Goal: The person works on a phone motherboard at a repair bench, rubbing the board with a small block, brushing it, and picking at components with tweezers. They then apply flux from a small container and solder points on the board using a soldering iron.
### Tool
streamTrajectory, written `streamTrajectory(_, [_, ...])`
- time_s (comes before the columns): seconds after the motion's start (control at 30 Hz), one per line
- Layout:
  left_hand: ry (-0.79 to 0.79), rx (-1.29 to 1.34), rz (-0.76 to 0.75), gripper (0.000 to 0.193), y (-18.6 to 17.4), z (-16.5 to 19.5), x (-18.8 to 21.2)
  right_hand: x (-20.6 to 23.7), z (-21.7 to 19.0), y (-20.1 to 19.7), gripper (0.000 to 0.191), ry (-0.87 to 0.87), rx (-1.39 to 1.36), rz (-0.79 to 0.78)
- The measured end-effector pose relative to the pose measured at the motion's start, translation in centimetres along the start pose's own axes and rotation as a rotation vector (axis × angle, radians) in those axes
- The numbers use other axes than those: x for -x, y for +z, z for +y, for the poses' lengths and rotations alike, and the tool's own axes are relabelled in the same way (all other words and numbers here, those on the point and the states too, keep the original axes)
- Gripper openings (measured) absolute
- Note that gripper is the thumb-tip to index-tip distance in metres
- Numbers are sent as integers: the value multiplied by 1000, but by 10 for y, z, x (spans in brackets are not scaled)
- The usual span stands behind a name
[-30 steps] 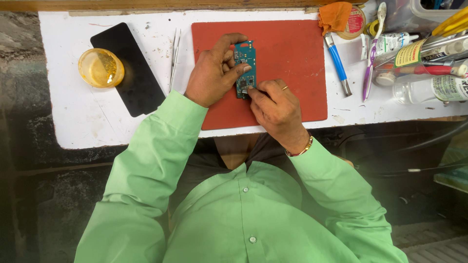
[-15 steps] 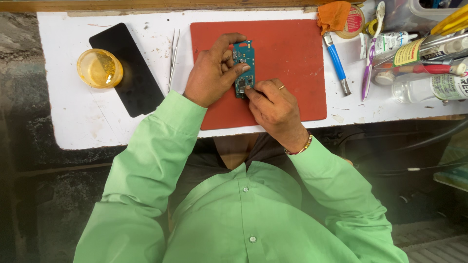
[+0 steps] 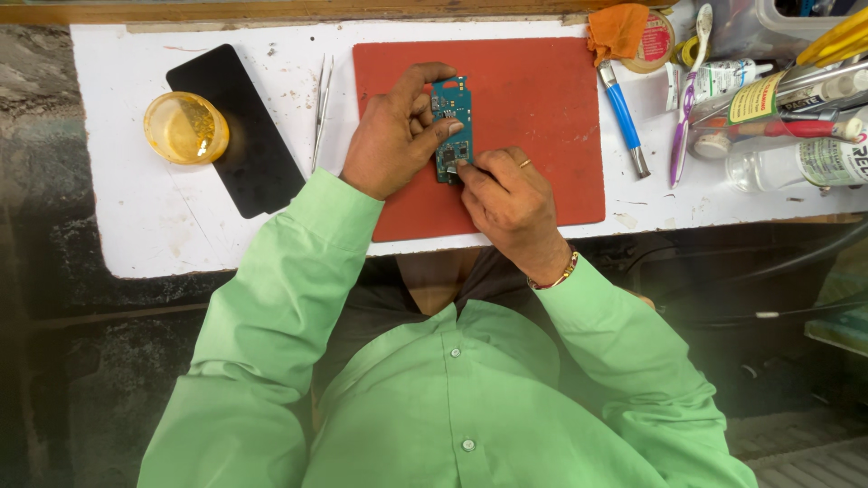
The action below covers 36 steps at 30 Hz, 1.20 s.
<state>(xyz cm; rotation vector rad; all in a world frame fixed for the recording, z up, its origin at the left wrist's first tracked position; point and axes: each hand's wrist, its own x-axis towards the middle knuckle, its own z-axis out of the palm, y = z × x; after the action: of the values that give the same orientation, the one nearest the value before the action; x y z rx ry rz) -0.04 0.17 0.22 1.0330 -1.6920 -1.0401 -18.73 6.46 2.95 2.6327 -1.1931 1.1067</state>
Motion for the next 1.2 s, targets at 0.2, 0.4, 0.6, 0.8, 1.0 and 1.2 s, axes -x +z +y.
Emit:
streamTrajectory(0.2, [-19,38,-8,49,0,0,-2,-1,1,-2,21,-59,-32,-17])
streamTrajectory(0.4, [-21,6,-2,51,0,0,-1,0,1,0,21,0,7,1])
streamTrajectory(0.6, [-24,23,-7,50,0,0,-1,1,1,1,19,-35,-5,-1])
streamTrajectory(0.8, [-8,0,1,49,0,-1,-1,0,0,0,18,-29,7,1])
streamTrajectory(1.0, [-24,28,-1,50,1,0,-1,1,1,0,20,2,17,5])
streamTrajectory(1.2, [-19,51,-4,50,0,-1,-1,2,1,0,20,-32,22,5])
